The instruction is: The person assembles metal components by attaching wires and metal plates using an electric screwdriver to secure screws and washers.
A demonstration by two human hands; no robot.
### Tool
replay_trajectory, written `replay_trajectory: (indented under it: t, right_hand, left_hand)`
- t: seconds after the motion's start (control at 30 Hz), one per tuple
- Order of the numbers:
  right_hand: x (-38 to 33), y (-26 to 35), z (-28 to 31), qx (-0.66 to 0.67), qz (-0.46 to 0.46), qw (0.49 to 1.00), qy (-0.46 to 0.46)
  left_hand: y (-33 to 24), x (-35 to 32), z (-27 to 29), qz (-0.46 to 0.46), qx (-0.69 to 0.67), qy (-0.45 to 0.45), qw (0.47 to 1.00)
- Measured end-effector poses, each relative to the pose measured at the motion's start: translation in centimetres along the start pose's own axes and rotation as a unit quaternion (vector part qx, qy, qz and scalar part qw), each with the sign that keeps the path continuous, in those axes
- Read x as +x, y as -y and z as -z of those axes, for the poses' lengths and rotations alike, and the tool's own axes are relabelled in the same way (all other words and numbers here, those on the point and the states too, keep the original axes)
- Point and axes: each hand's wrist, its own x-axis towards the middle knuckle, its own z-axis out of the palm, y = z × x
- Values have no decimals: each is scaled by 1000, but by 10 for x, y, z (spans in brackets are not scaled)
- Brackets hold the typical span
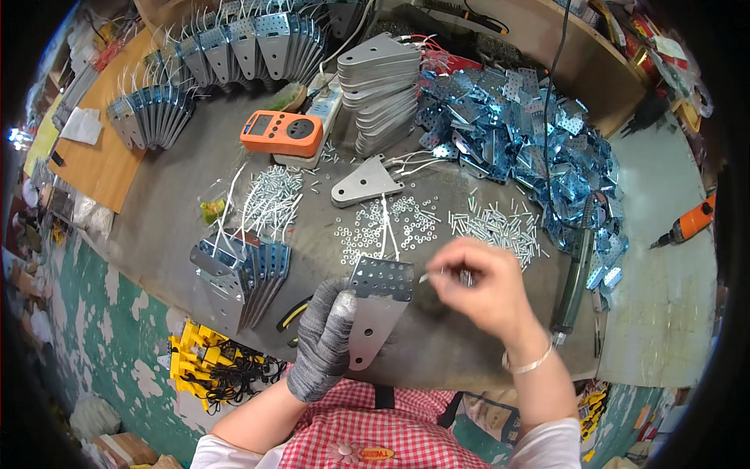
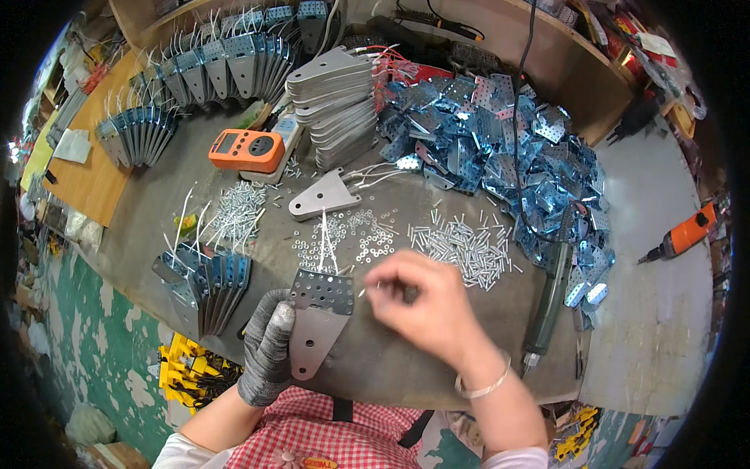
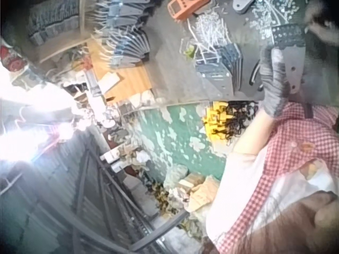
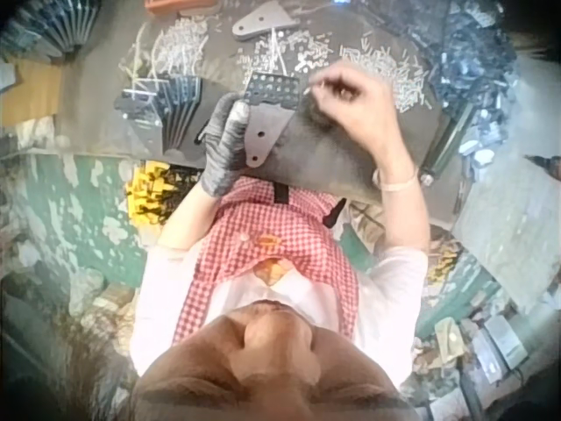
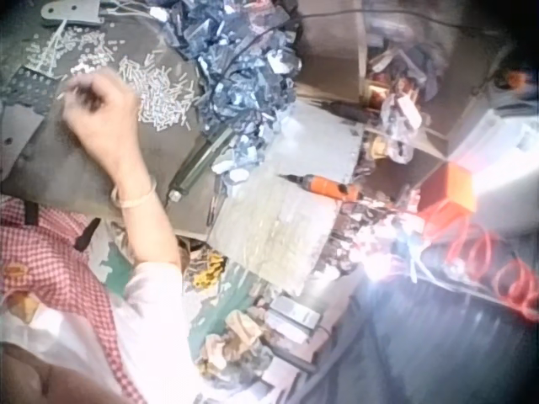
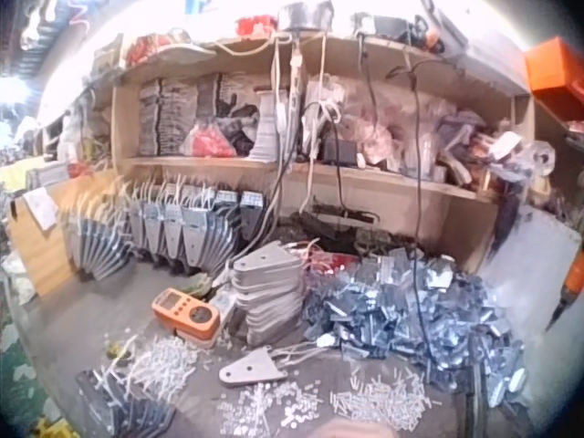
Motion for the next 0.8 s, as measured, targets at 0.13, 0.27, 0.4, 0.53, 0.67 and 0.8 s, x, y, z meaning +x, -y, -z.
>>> replay_trajectory:
  t: [0.13, 0.27, 0.4, 0.53, 0.67, 0.8]
  right_hand:
    - [-37, 1, -17, 77, -58, 994, -50]
    - [-49, 4, -23, -85, 35, 989, -119]
    - [-53, 6, -27, -171, 109, 970, -137]
    - [-57, 22, -30, -127, 43, 983, -123]
    - [-57, 15, -36, 34, -16, 991, -126]
    - [-51, 21, -38, -71, 80, 986, -128]
  left_hand:
    - [-5, 3, -14, -4, 5, 45, 999]
    - [3, 4, -21, -11, 6, 55, 998]
    - [13, 5, -24, -22, -19, 32, 999]
    - [20, 4, -22, -25, -6, 30, 999]
    - [21, 1, -25, -13, -23, 38, 999]
    - [11, -4, -31, -62, 67, 57, 994]
